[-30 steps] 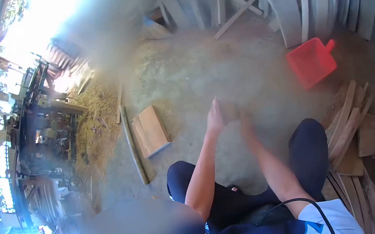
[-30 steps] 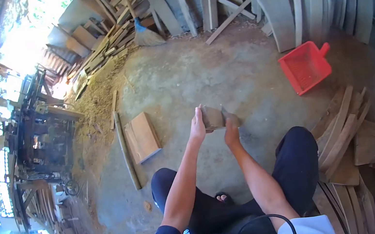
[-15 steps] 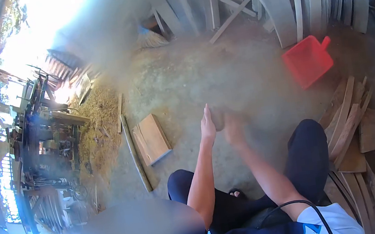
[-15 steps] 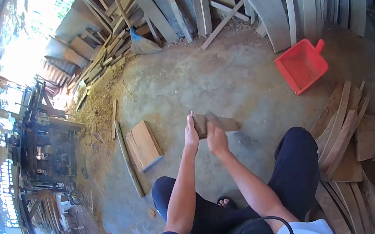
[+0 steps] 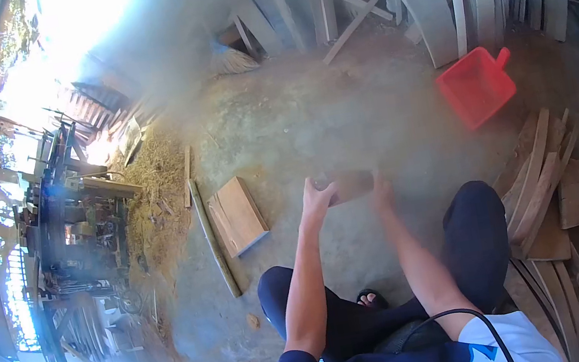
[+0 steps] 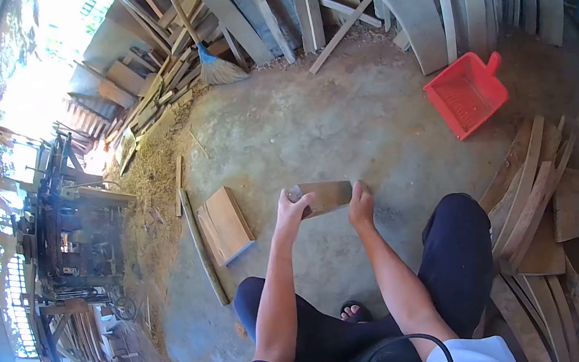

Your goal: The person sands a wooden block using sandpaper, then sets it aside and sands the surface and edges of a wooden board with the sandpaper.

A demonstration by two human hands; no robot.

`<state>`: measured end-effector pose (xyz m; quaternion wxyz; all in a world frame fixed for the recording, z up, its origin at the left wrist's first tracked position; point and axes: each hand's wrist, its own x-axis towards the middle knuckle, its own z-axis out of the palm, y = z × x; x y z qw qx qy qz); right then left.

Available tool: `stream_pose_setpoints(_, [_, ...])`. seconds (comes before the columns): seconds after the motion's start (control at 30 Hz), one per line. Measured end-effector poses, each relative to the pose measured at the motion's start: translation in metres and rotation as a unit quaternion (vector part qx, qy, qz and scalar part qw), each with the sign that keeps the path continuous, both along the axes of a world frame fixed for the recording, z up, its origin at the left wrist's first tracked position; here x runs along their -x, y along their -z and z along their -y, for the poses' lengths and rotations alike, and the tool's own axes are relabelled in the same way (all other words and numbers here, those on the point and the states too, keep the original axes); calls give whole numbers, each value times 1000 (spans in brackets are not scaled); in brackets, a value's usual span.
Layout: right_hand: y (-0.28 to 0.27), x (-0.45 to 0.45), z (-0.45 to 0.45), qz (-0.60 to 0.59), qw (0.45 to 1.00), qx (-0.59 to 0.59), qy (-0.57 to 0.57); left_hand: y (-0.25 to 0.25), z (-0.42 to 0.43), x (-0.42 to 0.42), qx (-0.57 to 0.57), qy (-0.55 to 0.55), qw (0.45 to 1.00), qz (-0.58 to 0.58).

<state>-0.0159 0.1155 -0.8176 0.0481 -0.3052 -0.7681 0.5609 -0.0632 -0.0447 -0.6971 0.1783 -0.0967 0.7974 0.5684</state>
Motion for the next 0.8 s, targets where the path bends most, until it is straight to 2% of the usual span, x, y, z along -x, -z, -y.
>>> stream_pose_setpoints(0.1, [-14, 8, -12, -148, 980, 44, 124, -15, -1, -1, -17, 53, 997, -46])
stream_pose_setpoints(0.2, [-61, 14, -31, -210, 972, 15, 104, -36, -9, -4, -135, 130, 981, -47])
stream_pose_setpoints(0.3, [-94, 17, -42, -212, 975, -5, 60, -37, -15, 0, -82, 173, 971, -144])
stream_pose_setpoints(0.4, [-121, 14, -47, -190, 982, 1, 7, -35, -18, 5, -43, 189, 969, -152])
stream_pose_setpoints(0.5, [-140, 6, -38, -181, 983, -2, -34, -19, -24, 12, 36, 128, 976, -175])
stream_pose_setpoints(0.57, [-156, -8, -19, -209, 976, -8, -59, -17, -29, 12, 21, 108, 972, -207])
stream_pose_setpoints(0.6, [-151, -11, -17, -106, 987, -30, -117, -17, -30, 12, 16, 98, 970, -222])
stream_pose_setpoints(0.7, [-104, -14, -11, -148, 983, -71, -80, -27, -26, 8, 45, 109, 968, -223])
stream_pose_setpoints(0.8, [10, -19, -37, -108, 987, -86, -85, -31, -22, 3, 22, 140, 963, -227])
